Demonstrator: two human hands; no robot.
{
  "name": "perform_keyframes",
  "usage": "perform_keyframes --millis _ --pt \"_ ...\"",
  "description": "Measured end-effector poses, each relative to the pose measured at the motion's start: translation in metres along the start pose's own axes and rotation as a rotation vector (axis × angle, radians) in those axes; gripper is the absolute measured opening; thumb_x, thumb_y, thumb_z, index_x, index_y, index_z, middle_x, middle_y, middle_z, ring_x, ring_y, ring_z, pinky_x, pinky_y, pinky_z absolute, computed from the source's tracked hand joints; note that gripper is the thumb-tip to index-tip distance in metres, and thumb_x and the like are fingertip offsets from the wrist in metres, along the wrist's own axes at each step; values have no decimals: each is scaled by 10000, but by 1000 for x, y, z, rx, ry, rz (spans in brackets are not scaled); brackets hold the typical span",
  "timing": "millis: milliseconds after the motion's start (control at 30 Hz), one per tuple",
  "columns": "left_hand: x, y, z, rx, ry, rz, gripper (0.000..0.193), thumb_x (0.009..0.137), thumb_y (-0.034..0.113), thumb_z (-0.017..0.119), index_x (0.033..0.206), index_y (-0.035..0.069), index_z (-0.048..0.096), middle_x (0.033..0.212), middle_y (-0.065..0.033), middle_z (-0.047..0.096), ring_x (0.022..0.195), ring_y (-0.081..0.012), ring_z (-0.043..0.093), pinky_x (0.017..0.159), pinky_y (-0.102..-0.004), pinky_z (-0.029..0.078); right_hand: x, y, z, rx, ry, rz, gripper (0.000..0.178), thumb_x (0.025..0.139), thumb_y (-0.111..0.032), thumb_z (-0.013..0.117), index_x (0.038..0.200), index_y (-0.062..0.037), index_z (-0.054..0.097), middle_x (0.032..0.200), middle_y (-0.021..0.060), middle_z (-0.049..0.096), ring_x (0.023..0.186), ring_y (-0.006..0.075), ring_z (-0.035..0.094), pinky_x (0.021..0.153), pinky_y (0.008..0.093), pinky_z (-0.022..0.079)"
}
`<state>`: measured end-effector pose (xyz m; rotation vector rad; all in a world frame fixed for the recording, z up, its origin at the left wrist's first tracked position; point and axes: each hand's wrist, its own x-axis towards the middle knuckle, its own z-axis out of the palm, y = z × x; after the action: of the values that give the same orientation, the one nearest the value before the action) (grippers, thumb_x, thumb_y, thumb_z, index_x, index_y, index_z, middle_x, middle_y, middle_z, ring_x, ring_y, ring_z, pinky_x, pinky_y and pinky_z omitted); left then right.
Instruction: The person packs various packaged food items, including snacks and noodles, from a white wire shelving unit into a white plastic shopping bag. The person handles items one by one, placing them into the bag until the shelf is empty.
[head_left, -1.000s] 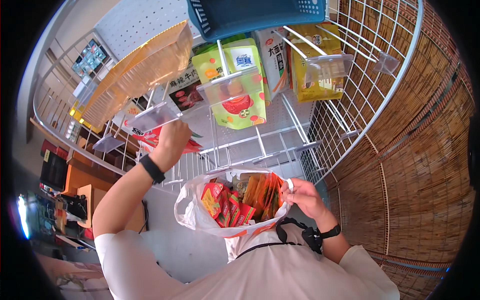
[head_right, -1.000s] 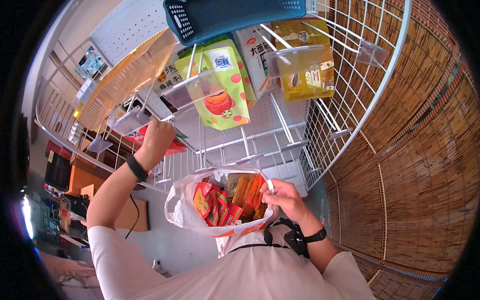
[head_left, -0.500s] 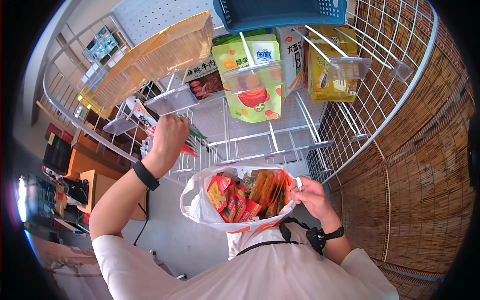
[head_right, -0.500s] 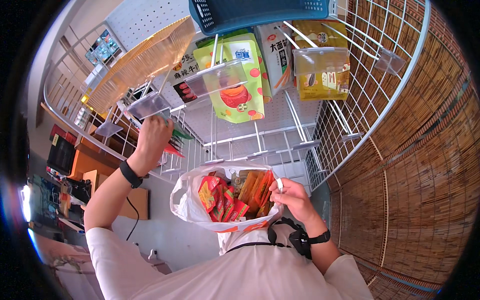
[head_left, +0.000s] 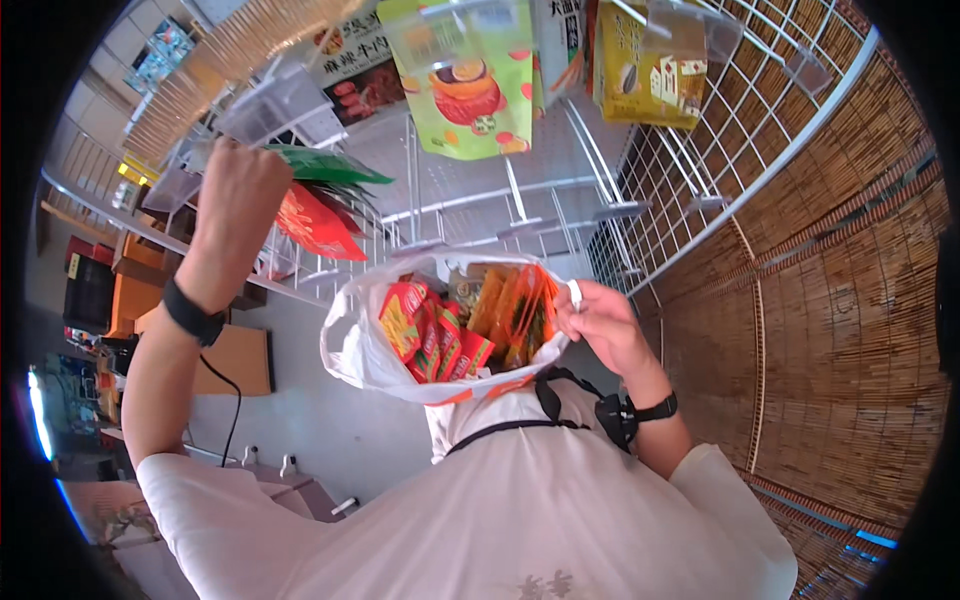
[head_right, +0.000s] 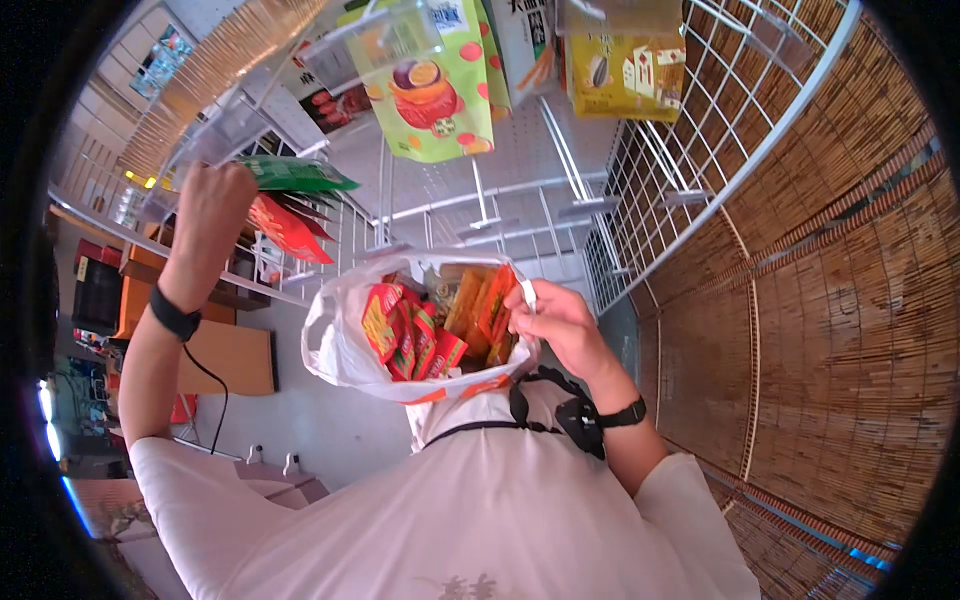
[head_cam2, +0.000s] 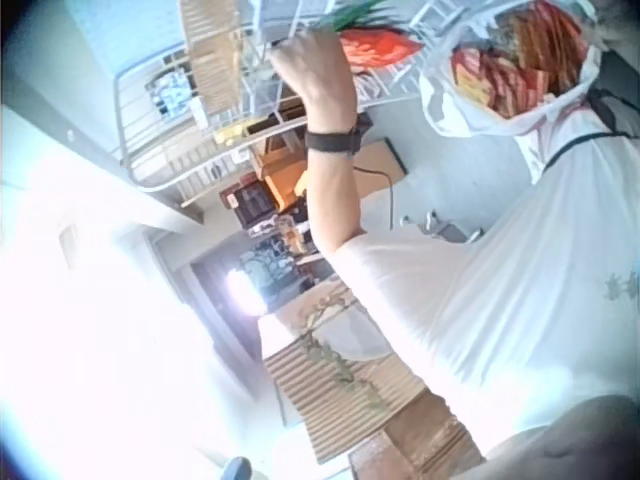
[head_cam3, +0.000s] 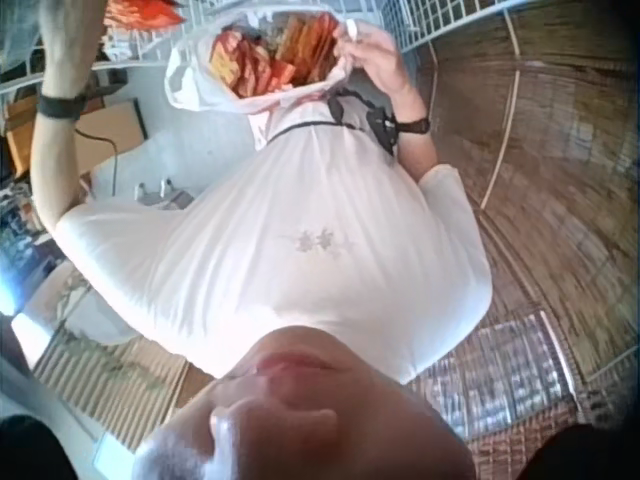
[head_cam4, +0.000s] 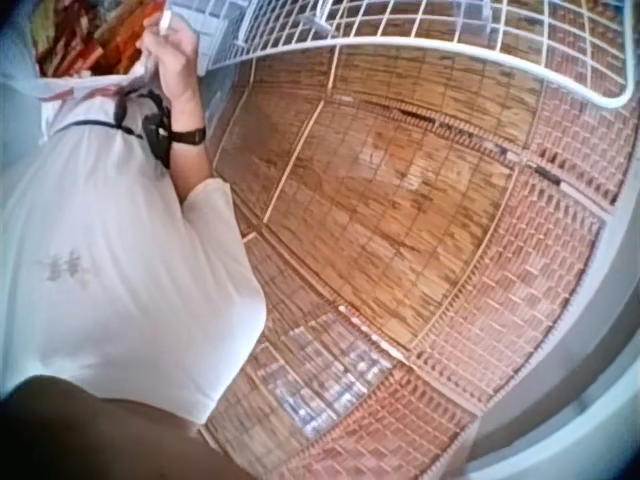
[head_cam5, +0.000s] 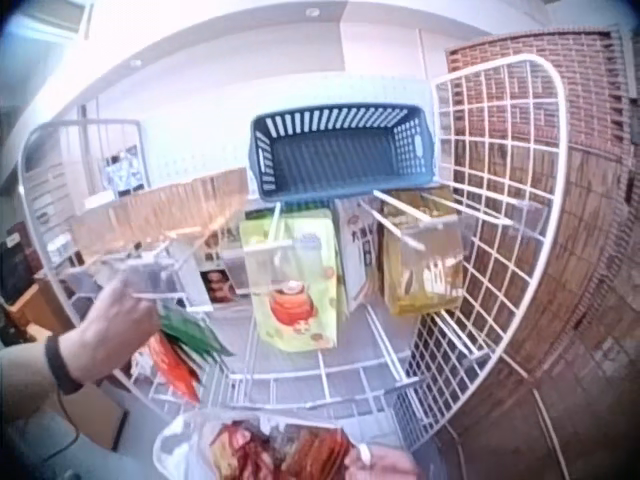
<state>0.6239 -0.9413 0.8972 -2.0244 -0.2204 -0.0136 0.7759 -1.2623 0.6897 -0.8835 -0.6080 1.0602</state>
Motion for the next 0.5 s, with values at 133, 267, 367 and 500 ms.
perform_keyframes --millis 133,267,367,500 --pt "-24 0 -38 45 -27 -19 28 685 51 600 684 79 604 682 -48 594 708 -173 610 685 -306 444 4 -5 9 -49 28 37 256 780 -137 563 985 17 544 694 1 450 657 115 419 698 293 368" --pt "-55 12 -72 -99 8 84 108 678 65 584 781 38 561 746 -75 570 758 -193 579 738 -310 440 9 -6 8 -61 1 40 252 779 -143 564 978 10 537 694 -9 440 650 108 413 727 296 383" --pt "-81 35 -100 -176 -83 188 147 675 81 582 806 24 544 733 -74 537 760 -200 560 745 -315 436 11 -5 9 -72 -6 58 262 776 -142 569 984 13 539 690 -9 442 644 103 412 745 301 396" --pt "-86 49 -107 -507 -114 220 200 687 105 593 867 22 571 678 -46 521 680 -195 577 647 -322 441 10 -3 7 -83 -7 44 270 778 -150 566 993 11 541 684 -8 441 640 104 410 738 299 394"
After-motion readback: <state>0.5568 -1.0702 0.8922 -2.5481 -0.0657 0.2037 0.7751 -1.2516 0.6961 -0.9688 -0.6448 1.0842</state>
